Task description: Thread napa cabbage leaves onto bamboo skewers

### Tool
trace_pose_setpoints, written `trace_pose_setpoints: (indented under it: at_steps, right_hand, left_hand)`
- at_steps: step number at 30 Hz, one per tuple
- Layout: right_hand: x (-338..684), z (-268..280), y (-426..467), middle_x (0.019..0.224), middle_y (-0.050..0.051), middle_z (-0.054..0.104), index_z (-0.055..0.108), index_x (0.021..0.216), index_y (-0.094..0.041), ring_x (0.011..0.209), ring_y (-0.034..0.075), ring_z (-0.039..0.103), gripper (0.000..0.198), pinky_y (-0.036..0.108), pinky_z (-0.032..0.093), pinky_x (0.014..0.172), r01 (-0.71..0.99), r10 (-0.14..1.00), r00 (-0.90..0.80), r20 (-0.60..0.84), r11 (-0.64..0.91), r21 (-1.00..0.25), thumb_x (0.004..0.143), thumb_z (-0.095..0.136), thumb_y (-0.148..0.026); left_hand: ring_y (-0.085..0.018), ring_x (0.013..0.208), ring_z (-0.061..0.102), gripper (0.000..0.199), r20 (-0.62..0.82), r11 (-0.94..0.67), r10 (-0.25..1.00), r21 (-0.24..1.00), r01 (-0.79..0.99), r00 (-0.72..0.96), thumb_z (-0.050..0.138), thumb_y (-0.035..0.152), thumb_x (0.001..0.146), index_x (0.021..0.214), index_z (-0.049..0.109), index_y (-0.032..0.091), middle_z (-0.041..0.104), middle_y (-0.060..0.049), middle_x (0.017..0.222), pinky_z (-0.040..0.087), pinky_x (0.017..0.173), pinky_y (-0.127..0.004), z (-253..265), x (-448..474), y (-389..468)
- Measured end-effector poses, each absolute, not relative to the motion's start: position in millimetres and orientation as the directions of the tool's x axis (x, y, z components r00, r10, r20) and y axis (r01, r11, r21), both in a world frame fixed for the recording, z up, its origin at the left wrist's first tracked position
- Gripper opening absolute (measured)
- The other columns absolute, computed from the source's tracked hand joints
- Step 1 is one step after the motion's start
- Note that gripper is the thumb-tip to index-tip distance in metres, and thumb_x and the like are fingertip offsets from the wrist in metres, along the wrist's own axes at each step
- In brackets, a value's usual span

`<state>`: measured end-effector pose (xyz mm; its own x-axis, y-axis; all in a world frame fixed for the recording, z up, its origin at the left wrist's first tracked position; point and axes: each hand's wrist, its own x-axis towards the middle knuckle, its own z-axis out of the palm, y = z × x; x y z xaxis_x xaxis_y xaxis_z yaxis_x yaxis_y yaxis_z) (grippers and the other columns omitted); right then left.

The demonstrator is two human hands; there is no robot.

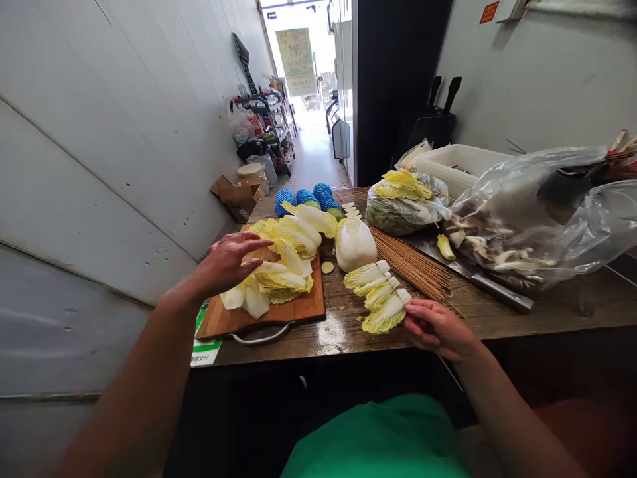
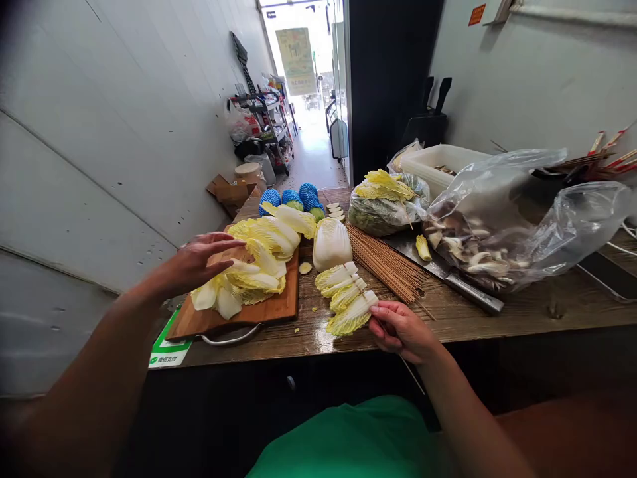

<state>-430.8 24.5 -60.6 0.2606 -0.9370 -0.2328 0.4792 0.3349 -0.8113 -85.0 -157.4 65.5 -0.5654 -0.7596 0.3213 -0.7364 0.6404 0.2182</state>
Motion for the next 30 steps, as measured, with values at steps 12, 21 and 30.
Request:
trace_pose_setpoints:
  at_steps: [12, 21, 30]
  right_hand:
    - [-431, -57, 26, 0.048, -0.006, 0.048, 0.048, 0.067, -0.015, 0.028, -0.001, 0.023, 0.028, 0.015, 0.017, 0.032, 0.490, -0.939, 0.252, -0.233, 0.331, -0.806, 0.080, 0.061, -0.036]
    - [-433, -62, 26, 0.049, -0.006, 0.050, 0.047, 0.067, -0.015, 0.028, -0.001, 0.023, 0.026, 0.015, 0.017, 0.032, 0.515, -0.942, 0.257, -0.214, 0.321, -0.795, 0.081, 0.060, -0.034]
    - [-434, -60, 25, 0.048, -0.006, 0.049, 0.048, 0.068, -0.015, 0.028, -0.002, 0.022, 0.026, 0.015, 0.015, 0.032, 0.544, -0.938, 0.267, -0.220, 0.335, -0.769, 0.080, 0.061, -0.034]
  left_hand:
    - [-0.026, 0.111, 0.051, 0.025, 0.367, 0.740, -0.583, -0.131, -0.660, -0.725, 0.048, 0.029, 0.086, 0.097, 0.070, 0.028, 0.064, -0.006, 0.113, 0.028, 0.097, -0.045, 61, -116, -151]
    - [-0.025, 0.107, 0.053, 0.028, 0.140, 0.809, -0.528, -0.216, -0.546, -0.838, 0.047, 0.024, 0.085, 0.105, 0.066, 0.026, 0.067, -0.007, 0.101, 0.026, 0.100, -0.046, 63, -124, -175]
    - [-0.024, 0.079, 0.062, 0.047, 0.213, 0.547, -0.837, 0.301, -0.781, -0.504, 0.040, 0.050, 0.084, 0.108, 0.065, 0.018, 0.068, -0.011, 0.091, 0.048, 0.075, -0.038, 81, -101, -172]
